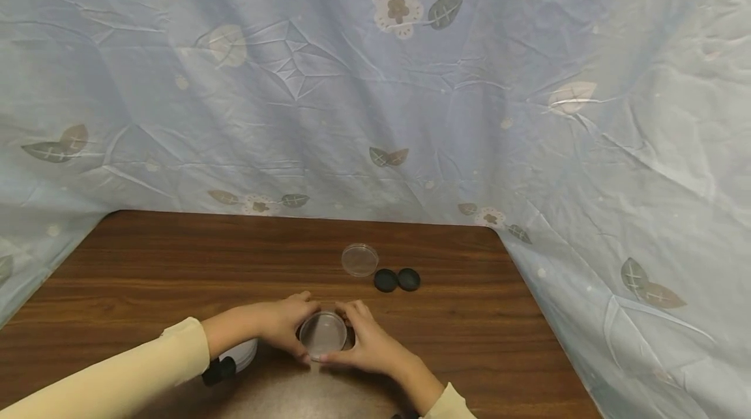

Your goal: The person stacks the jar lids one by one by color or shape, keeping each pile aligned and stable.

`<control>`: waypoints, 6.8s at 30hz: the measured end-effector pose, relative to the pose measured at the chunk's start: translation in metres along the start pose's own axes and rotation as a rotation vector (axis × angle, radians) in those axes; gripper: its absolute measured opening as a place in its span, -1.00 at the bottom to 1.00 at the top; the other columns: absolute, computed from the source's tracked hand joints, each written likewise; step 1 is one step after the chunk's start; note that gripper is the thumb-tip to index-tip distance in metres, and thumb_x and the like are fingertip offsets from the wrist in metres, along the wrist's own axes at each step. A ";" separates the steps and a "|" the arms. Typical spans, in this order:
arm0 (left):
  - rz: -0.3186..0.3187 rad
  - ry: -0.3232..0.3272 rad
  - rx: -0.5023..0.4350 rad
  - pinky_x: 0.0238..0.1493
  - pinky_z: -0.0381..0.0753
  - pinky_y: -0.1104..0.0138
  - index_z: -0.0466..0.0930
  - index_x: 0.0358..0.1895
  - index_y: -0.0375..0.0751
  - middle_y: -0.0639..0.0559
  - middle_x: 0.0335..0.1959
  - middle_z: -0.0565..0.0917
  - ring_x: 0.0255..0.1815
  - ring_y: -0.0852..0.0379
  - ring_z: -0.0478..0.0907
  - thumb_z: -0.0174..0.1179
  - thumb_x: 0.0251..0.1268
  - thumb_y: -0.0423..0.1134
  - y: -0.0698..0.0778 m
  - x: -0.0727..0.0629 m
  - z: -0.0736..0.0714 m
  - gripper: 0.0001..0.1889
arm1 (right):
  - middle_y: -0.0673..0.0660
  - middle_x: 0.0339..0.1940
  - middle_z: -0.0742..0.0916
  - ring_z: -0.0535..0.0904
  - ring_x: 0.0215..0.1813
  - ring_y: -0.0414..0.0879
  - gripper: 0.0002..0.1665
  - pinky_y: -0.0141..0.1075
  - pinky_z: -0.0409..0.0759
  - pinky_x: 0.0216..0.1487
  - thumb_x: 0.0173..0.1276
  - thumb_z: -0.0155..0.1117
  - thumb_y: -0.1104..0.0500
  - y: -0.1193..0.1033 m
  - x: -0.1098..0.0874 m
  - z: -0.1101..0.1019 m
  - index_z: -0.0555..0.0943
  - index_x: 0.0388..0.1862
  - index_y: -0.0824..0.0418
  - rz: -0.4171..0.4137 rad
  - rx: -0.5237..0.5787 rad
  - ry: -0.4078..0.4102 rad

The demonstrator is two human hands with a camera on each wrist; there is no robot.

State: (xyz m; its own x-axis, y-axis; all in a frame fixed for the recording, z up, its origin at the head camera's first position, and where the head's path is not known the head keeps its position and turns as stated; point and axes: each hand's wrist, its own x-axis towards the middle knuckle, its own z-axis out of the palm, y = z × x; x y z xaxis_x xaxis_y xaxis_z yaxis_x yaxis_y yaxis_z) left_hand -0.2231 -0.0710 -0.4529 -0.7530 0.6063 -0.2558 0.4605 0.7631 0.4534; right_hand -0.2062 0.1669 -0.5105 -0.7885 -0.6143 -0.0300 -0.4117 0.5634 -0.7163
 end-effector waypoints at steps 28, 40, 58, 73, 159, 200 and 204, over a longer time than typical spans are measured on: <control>0.028 0.202 -0.114 0.49 0.47 -0.12 0.32 0.50 -0.42 -0.33 0.45 0.44 0.49 -0.30 0.41 0.47 0.31 -0.11 -0.036 0.082 -0.065 -0.18 | 0.35 0.51 0.45 0.40 0.52 0.27 0.07 0.20 0.46 0.49 0.35 0.51 -0.14 0.030 0.054 -0.085 0.25 0.61 0.33 0.106 -0.189 0.226; -0.054 0.190 -0.161 0.63 0.28 -0.15 0.19 0.56 -0.46 -0.47 0.59 0.25 0.63 -0.37 0.21 0.49 0.26 -0.19 -0.048 0.109 -0.045 -0.08 | 0.41 0.57 0.39 0.32 0.58 0.30 0.14 0.19 0.40 0.54 0.34 0.49 -0.20 0.043 0.080 -0.086 0.21 0.61 0.41 0.231 -0.239 0.164; -0.080 0.134 -0.166 0.66 0.21 -0.16 -0.01 0.68 -0.33 -0.32 0.69 0.13 0.71 -0.34 0.05 0.50 0.24 -0.23 -0.034 0.137 -0.024 0.06 | 0.43 0.61 0.34 0.23 0.64 0.33 0.15 0.21 0.33 0.60 0.35 0.49 -0.14 0.048 0.097 -0.081 0.15 0.63 0.43 0.270 -0.283 0.078; -0.113 0.176 -0.138 0.56 0.40 -0.11 0.22 0.60 -0.32 -0.30 0.60 0.28 0.62 -0.31 0.20 0.57 0.18 -0.16 -0.036 0.152 -0.019 -0.03 | 0.33 0.49 0.47 0.38 0.50 0.22 0.03 0.14 0.46 0.51 0.32 0.55 -0.09 0.050 0.102 -0.082 0.30 0.59 0.31 0.276 -0.272 0.089; 0.133 0.120 0.007 0.01 0.72 0.12 0.51 0.15 -0.44 -0.17 -0.03 0.61 -0.03 -0.02 0.63 0.70 -0.17 -0.19 0.002 -0.003 0.007 -0.22 | 0.07 0.35 0.57 0.43 0.33 -0.12 -0.06 -0.27 0.57 0.32 0.28 0.58 -0.16 -0.013 0.015 -0.019 0.38 0.51 0.12 -0.109 -0.274 -0.096; 0.079 0.131 0.059 0.27 0.66 -0.10 0.15 0.55 -0.44 -0.40 0.36 0.49 0.41 -0.33 0.48 0.71 -0.16 -0.18 -0.005 0.004 0.038 0.18 | 0.20 0.64 0.36 0.23 0.68 0.19 0.21 0.23 0.24 0.64 0.31 0.53 -0.20 -0.010 0.004 -0.004 0.09 0.71 0.16 -0.043 -0.279 -0.085; 0.022 0.071 -0.014 0.39 0.55 -0.20 0.11 0.59 -0.44 -0.49 0.46 0.38 0.52 -0.45 0.34 0.73 -0.15 -0.10 0.009 -0.008 0.020 0.25 | 0.20 0.69 0.30 0.21 0.70 0.13 0.28 0.24 0.12 0.68 0.31 0.52 -0.22 -0.010 0.002 -0.006 0.01 0.74 0.17 -0.047 -0.240 -0.099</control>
State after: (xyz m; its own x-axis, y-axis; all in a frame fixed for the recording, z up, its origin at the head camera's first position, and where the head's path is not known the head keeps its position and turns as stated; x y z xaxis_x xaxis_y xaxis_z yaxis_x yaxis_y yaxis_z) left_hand -0.2037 -0.0645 -0.4643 -0.7745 0.6052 -0.1842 0.4711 0.7461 0.4705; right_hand -0.2065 0.1634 -0.4995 -0.7222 -0.6874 -0.0772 -0.5527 0.6406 -0.5330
